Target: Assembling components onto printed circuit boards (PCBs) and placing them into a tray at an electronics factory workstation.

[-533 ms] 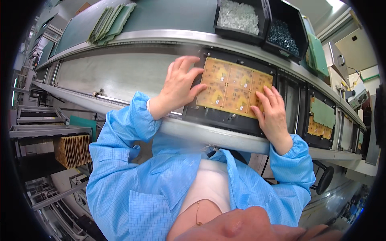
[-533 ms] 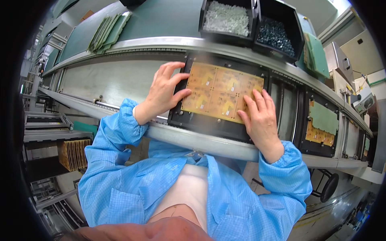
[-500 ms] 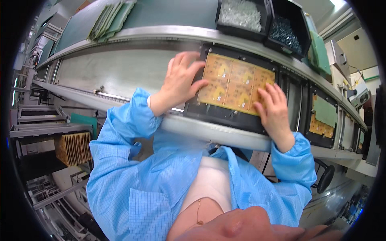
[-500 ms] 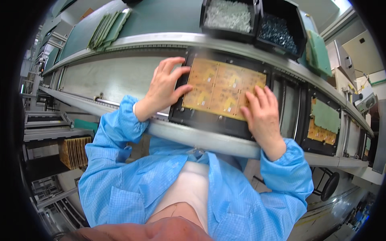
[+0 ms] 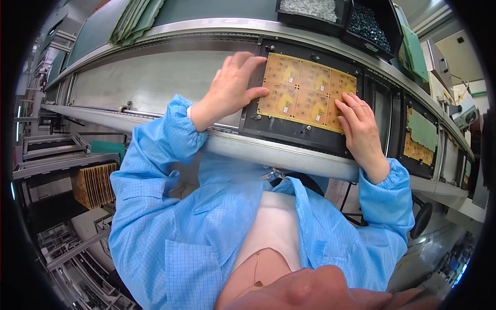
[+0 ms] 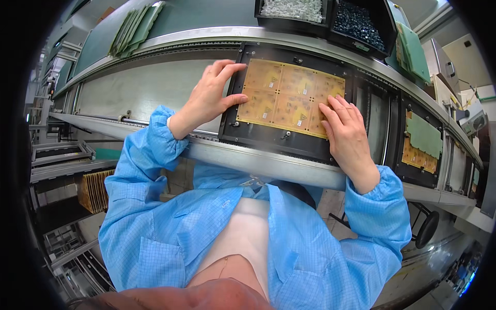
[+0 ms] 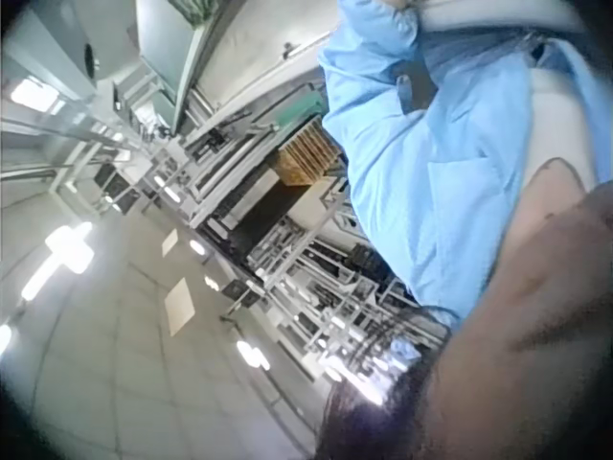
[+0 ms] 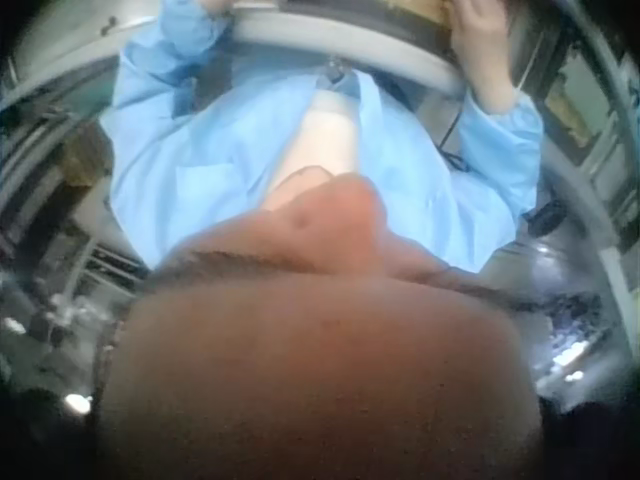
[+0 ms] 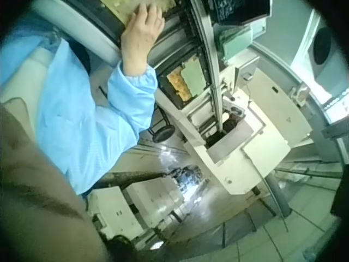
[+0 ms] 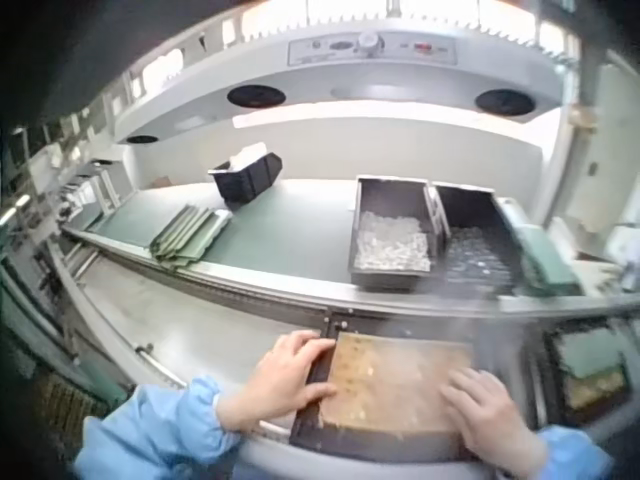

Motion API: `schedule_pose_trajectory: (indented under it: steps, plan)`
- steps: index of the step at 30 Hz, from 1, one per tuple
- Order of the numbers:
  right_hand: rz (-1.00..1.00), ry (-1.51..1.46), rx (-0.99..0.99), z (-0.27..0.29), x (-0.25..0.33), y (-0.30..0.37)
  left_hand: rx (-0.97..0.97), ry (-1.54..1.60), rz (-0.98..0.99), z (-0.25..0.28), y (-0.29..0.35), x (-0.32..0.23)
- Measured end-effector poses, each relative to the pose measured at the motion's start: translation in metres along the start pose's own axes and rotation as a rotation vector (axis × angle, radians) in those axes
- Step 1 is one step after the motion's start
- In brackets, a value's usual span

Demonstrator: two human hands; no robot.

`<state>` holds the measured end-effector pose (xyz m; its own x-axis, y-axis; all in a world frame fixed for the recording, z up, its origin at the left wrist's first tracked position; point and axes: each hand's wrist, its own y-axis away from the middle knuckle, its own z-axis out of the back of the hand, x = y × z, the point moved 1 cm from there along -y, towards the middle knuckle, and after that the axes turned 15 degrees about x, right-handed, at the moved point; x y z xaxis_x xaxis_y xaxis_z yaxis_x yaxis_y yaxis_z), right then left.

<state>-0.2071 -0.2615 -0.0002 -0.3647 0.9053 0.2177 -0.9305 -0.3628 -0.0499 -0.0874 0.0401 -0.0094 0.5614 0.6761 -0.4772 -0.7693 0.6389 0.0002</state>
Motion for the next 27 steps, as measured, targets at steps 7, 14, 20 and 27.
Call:
schedule_pose_trajectory:
  steps: [7,14,20,27]
  plan:
    - [-0.027,-0.298,0.003,0.028,-0.013,0.029,0.141,-0.147,-0.430,0.034,0.025,-0.007]
    - [0.104,-0.151,0.075,0.019,-0.010,0.045,0.215,-0.306,-0.580,0.047,0.041,-0.008]
    - [0.212,0.010,0.079,0.020,-0.009,0.044,0.168,-0.593,-0.807,0.050,0.025,-0.023]
    - [0.417,0.413,0.324,0.041,-0.006,0.018,0.247,-1.008,-1.256,0.059,0.005,-0.037]
